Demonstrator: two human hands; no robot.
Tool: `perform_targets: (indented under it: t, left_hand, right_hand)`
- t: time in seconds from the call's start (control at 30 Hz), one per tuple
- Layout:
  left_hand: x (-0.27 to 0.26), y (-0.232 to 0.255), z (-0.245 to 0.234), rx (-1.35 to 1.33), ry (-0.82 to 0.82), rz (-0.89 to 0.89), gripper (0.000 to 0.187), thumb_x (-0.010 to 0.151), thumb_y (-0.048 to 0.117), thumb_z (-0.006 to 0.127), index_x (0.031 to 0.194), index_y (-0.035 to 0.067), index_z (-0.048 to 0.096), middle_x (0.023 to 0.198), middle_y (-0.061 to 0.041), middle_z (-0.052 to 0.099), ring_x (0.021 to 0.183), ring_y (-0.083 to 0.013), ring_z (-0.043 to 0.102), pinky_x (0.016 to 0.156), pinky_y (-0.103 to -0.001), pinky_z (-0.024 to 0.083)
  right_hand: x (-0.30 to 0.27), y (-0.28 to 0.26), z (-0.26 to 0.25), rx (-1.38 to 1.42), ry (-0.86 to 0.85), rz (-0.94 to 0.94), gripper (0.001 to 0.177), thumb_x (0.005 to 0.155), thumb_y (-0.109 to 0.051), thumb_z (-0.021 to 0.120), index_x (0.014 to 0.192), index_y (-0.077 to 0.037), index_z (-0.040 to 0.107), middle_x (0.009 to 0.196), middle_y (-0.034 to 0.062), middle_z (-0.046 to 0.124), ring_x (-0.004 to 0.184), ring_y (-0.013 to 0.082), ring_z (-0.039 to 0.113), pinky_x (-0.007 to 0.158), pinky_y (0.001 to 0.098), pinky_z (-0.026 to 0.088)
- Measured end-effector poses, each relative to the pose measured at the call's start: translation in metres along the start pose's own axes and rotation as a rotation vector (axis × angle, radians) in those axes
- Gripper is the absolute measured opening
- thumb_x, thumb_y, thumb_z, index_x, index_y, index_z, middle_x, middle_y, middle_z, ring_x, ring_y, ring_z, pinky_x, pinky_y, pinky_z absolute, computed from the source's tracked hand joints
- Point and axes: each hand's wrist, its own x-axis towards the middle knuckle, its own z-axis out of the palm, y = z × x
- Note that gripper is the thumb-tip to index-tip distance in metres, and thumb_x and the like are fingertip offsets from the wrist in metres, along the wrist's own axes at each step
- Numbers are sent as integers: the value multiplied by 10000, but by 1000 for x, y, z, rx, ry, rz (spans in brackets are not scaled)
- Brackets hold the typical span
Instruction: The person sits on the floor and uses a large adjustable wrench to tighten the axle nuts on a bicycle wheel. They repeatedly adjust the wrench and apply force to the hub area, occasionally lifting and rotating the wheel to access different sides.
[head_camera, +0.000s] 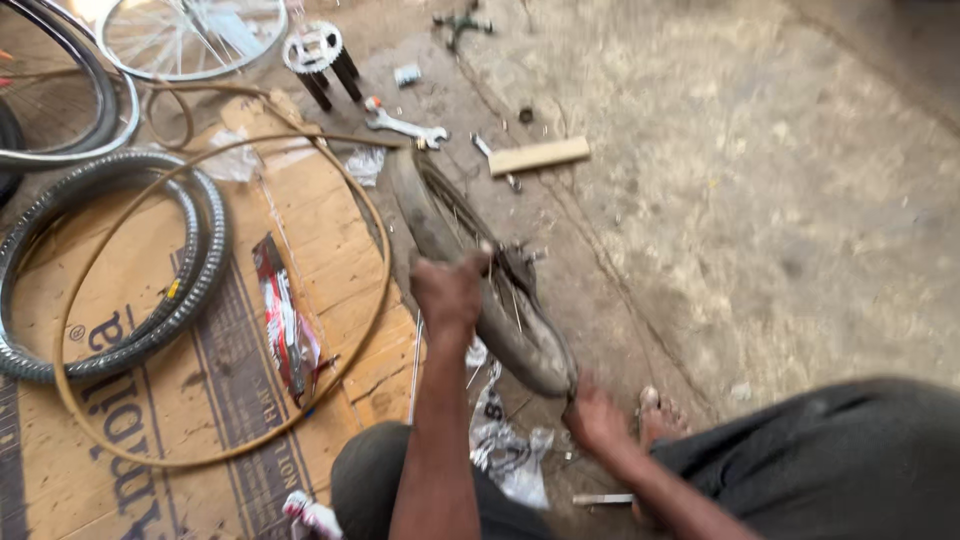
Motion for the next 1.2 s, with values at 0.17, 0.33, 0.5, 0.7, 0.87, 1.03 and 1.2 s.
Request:
perform_targets:
  t: [0.17, 0.33, 0.5, 0.7, 0.87, 1.03, 1.2]
  left_hand:
    - [41, 19, 9, -34, -117, -135, 457, 751, 92, 785, 1111, -94, 573, 988, -222, 710, 684, -235, 668, 614, -387, 624]
    - [58, 43, 16, -3, -109, -62, 393, 687, 48, 815, 998, -78, 611, 868, -164, 680, 652, -213, 679, 637, -320, 627]
    - [66, 53, 7, 11, -174, -108, 263, 715, 73, 801, 902, -68, 683, 828, -153, 717, 623, -215, 693, 632, -320, 628]
    - [69, 62, 29, -4, -160, -150, 283, 734, 18, 784, 951, -61, 620, 808, -152, 676, 586, -227, 668, 560, -378, 632]
    - [92, 71, 31, -130, -225, -170, 220, 738, 32, 778, 880, -84, 657, 783, -150, 676, 558, -235, 682, 540, -386, 650]
    - [115, 58, 14, -128, -229, -137, 227, 728, 27, 795, 883, -93, 681, 772, -140, 699, 588, -222, 678, 516, -335, 591]
    - [128, 56, -5, -155, -227, -220, 197, 746, 7, 753, 882, -98, 655, 744, -156, 698, 549, -243, 694, 502, -359, 623]
  right_hand:
    - [4, -17, -56, -3, -106, 52, 502, 946, -149, 445, 1423, 2, 409, 825, 263, 686, 758, 436, 697, 687, 596, 547]
    - [12, -40, -99, -60, -57, -14, 378, 885, -95, 482, 1243, 11, 539, 665, 147, 596, 582, 296, 600, 555, 493, 489]
    - [19, -48, -98, 4, -224, 123, 307, 1008, -146, 404, 1271, -19, 499, 722, 130, 606, 645, 286, 636, 595, 497, 565]
    - [51, -12, -70, -66, -9, -46, 284, 997, -248, 517, 1168, -22, 542, 914, 220, 699, 829, 407, 694, 773, 546, 542]
    - [64, -10, -65, -23, -8, -31, 253, 977, -236, 524, 1145, -48, 551, 969, 244, 718, 905, 432, 702, 845, 541, 540]
    - [66, -14, -46, 44, 62, -70, 249, 957, -263, 580, 1084, -48, 575, 983, 248, 708, 902, 472, 682, 811, 576, 525]
    - [80, -7, -20, 70, 176, -165, 196, 946, -258, 596, 1034, -84, 611, 912, 214, 721, 806, 448, 685, 735, 562, 538]
